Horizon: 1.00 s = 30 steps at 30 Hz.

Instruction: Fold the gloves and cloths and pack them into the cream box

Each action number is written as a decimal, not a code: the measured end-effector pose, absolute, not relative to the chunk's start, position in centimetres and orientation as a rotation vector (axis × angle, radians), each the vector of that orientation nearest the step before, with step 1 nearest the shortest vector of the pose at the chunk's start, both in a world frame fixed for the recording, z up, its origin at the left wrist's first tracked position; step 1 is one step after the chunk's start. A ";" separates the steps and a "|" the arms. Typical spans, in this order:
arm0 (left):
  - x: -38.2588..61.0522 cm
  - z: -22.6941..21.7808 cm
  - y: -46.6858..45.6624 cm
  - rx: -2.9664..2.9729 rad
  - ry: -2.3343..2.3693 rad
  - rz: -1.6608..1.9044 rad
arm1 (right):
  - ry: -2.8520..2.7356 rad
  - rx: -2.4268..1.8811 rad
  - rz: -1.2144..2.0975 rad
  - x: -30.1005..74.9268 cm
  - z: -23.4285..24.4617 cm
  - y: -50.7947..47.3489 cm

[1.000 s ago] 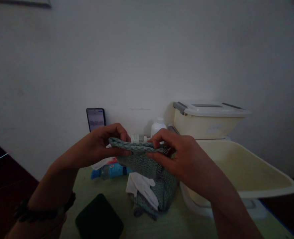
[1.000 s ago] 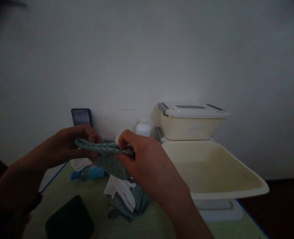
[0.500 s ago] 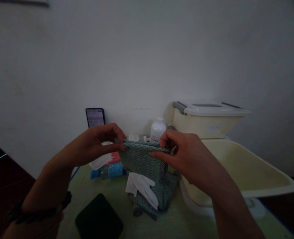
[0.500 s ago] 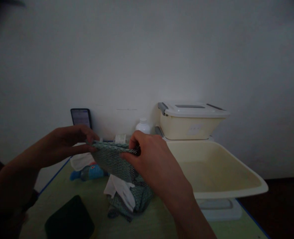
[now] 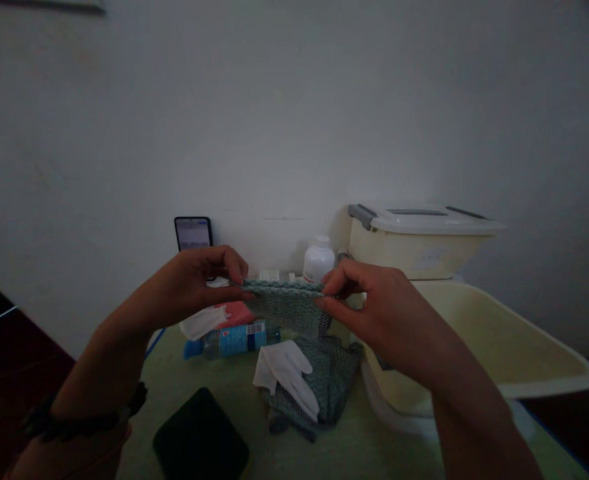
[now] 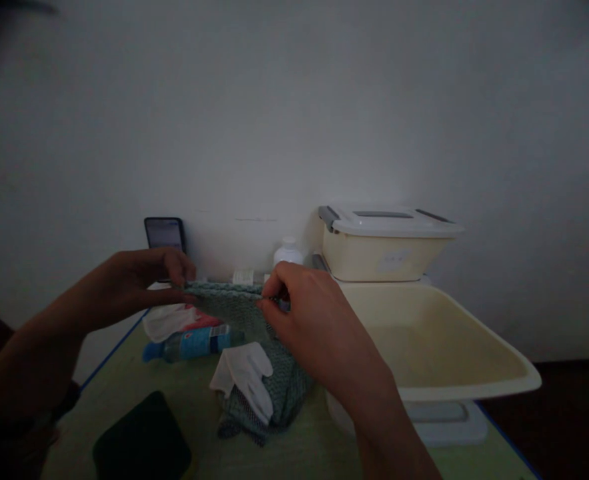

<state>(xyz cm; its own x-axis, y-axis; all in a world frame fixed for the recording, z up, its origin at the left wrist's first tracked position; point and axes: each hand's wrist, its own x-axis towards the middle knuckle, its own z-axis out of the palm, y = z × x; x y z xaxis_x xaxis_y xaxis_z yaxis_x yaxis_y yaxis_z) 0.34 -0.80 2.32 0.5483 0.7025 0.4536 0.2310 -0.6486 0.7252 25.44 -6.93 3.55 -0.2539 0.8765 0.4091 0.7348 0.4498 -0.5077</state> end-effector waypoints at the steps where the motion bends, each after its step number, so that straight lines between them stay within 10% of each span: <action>1: 0.3 2.2 -0.7 2.155 0.737 1.010 | -2.049 -1.339 0.282 25.4 3.5 -6.8; 30: 4.8 1.1 -1.8 1.744 0.680 0.797 | -2.115 -1.117 0.668 22.9 1.6 -6.1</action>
